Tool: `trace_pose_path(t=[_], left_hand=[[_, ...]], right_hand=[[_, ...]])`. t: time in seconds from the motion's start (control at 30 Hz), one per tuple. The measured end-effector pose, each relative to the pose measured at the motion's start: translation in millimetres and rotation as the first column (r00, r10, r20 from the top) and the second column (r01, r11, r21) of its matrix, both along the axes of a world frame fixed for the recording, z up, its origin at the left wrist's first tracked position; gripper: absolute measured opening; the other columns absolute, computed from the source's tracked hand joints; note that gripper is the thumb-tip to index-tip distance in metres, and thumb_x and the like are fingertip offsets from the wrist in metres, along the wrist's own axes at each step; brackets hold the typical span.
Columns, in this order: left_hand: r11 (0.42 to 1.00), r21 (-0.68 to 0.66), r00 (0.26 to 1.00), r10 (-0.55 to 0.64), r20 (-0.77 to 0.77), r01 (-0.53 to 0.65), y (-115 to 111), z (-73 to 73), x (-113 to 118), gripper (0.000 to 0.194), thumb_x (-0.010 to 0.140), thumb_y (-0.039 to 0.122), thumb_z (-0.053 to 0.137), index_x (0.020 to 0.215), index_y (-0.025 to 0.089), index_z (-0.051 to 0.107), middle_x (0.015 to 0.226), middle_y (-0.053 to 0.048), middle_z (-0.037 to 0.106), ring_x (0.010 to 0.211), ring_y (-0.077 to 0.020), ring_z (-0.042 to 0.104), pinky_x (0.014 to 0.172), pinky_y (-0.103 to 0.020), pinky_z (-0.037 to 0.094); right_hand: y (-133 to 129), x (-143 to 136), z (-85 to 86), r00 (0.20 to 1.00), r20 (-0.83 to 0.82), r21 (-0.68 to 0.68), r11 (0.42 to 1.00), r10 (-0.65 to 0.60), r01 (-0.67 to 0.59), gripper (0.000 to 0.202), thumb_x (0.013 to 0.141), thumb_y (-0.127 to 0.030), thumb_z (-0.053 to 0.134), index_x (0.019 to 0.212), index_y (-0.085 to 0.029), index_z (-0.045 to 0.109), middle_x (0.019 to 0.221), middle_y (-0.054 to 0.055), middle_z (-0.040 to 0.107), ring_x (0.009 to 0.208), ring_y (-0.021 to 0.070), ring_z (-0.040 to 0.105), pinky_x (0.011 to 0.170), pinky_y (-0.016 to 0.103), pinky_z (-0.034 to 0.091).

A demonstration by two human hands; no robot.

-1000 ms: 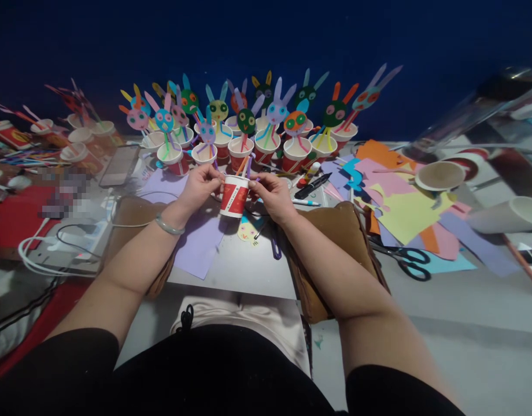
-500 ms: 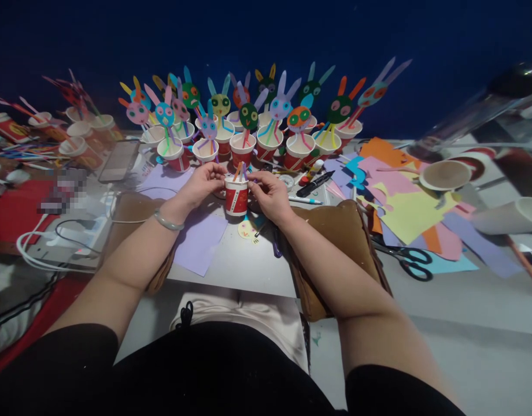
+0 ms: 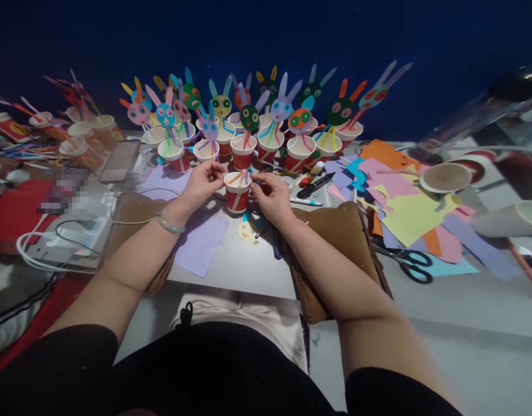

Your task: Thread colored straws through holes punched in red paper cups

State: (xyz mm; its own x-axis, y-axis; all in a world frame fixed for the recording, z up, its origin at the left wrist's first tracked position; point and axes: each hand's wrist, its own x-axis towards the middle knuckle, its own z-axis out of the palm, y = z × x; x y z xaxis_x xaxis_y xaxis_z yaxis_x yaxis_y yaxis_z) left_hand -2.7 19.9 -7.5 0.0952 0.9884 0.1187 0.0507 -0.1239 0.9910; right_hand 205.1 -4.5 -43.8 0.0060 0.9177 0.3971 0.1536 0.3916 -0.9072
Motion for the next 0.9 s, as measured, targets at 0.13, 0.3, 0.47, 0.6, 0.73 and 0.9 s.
trace_pose_path(t=[0.13,0.3,0.47,0.6,0.73,0.9], left_hand=[[0.999,0.034,0.999,-0.033,-0.03,0.034,0.0,-3.0,0.1,0.024,0.065,-0.004,0.065,0.08,0.014,0.065,0.074,0.002,0.063,0.064,-0.0061,0.052,0.063,-0.019,0.041],[0.998,-0.05,0.998,-0.044,0.032,0.046,1.2,-5.8,0.3,0.02,0.077,0.004,0.054,0.084,0.017,0.067,0.066,0.003,0.058,0.056,-0.0078,0.051,0.056,-0.02,0.038],[0.996,-0.033,0.997,-0.08,-0.01,0.079,-0.5,-7.3,-3.4,0.019,0.096,0.033,0.057,0.091,0.018,0.067,0.075,-0.001,0.061,0.063,-0.0104,0.054,0.06,-0.022,0.041],[0.981,0.12,0.971,-0.128,-0.201,0.154,-8.3,-4.4,-5.3,0.061,0.07,0.056,0.088,0.115,0.02,0.069,0.11,-0.007,0.069,0.094,-0.018,0.063,0.076,-0.025,0.048],[0.956,0.206,0.919,-0.122,-0.374,0.211,-10.4,-4.8,-4.4,0.072,0.059,0.05,0.095,0.119,0.019,0.07,0.123,-0.012,0.067,0.117,-0.0282,0.063,0.104,-0.039,0.049],[0.843,0.426,0.873,-0.099,-0.477,0.328,-9.4,-13.3,-2.2,0.056,0.069,0.031,0.081,0.124,0.021,0.069,0.137,-0.013,0.063,0.135,-0.0309,0.058,0.119,-0.047,0.043]], right_hand=[[-1.8,-1.6,2.8,1.0,0.021,0.006,1.0,0.002,-0.002,0.021,0.081,-0.042,0.079,0.094,-0.025,0.079,0.1,0.007,0.074,0.085,0.0204,0.068,0.076,0.036,0.06],[-2.9,-2.1,6.3,1.0,0.029,0.002,1.0,0.008,-0.008,0.011,0.08,-0.034,0.078,0.086,-0.025,0.077,0.09,0.005,0.073,0.072,0.0181,0.065,0.068,0.035,0.059],[-3.7,-3.1,5.9,0.999,0.044,0.01,1.0,0.013,-0.013,0.009,0.081,-0.032,0.075,0.087,-0.025,0.077,0.089,0.005,0.074,0.079,0.0198,0.067,0.076,0.037,0.058],[-5.5,-3.3,7.1,0.996,0.093,0.06,0.998,0.009,-0.014,0.007,0.081,-0.027,0.072,0.086,-0.025,0.076,0.087,0.004,0.074,0.08,0.0203,0.067,0.078,0.037,0.057],[-7.7,-1.8,8.9,0.979,0.202,0.145,0.989,-0.001,-0.029,0.011,0.082,-0.022,0.068,0.087,-0.026,0.077,0.087,0.004,0.075,0.08,0.0211,0.067,0.079,0.037,0.056],[-8.8,-3.5,2.5,0.95,0.309,0.248,0.968,-0.031,-0.049,0.017,0.085,-0.022,0.066,0.098,-0.024,0.077,0.091,0.005,0.078,0.076,0.0192,0.067,0.074,0.035,0.057]])
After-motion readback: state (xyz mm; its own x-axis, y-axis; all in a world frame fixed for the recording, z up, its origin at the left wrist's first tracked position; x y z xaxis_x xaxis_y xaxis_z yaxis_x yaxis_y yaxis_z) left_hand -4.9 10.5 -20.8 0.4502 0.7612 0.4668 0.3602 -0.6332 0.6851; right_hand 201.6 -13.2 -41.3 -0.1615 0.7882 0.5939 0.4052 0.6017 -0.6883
